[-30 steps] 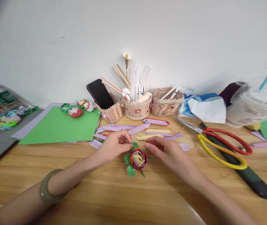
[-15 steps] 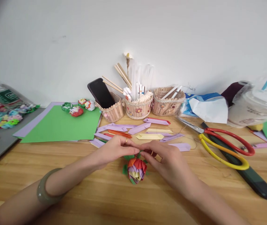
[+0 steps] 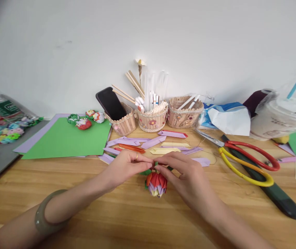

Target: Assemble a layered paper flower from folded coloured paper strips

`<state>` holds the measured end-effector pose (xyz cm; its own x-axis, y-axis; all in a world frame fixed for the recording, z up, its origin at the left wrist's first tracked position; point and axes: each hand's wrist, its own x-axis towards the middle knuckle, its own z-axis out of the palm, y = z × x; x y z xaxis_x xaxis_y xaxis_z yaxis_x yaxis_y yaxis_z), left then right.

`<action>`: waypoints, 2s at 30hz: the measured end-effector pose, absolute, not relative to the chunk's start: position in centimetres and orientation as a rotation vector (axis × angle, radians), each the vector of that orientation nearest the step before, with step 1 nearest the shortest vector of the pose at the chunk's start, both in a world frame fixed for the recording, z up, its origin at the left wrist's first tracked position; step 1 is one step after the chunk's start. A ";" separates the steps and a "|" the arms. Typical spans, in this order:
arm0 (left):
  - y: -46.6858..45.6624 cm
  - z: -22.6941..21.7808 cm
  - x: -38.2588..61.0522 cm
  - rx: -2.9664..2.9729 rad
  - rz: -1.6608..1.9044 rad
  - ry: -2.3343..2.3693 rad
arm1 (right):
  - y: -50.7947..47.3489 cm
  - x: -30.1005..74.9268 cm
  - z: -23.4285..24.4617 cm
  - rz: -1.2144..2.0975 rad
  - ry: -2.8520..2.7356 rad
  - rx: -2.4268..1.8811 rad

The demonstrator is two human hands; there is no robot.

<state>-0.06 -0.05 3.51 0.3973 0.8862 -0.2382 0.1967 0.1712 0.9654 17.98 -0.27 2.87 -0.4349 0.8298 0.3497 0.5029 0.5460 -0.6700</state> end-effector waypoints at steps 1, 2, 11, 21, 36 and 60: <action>-0.1 3.5 -0.1 1.352 0.659 1.081 | -0.3 18.0 2.8 0.600 -2.107 -1.081; -0.1 3.4 -0.1 1.370 0.659 1.079 | -0.3 18.0 2.7 0.564 -2.098 -1.094; -0.4 3.4 -0.2 1.469 0.656 1.089 | -0.2 18.2 2.9 0.513 -2.132 -1.058; -0.3 3.3 -0.3 1.434 0.663 1.133 | -0.1 18.3 3.0 0.459 -2.184 -1.094; 0.8 3.6 -0.8 1.132 0.625 1.038 | -0.1 17.9 4.0 1.205 -1.996 -1.211; -0.5 2.7 0.2 1.952 0.790 1.285 | -0.8 17.9 1.8 0.378 -2.260 -1.043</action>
<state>0.18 -0.51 2.71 0.3344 0.9340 0.1256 0.5339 -0.2976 0.7914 17.94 -0.78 1.78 -0.5006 0.7615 0.4118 0.5863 0.6482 -0.4859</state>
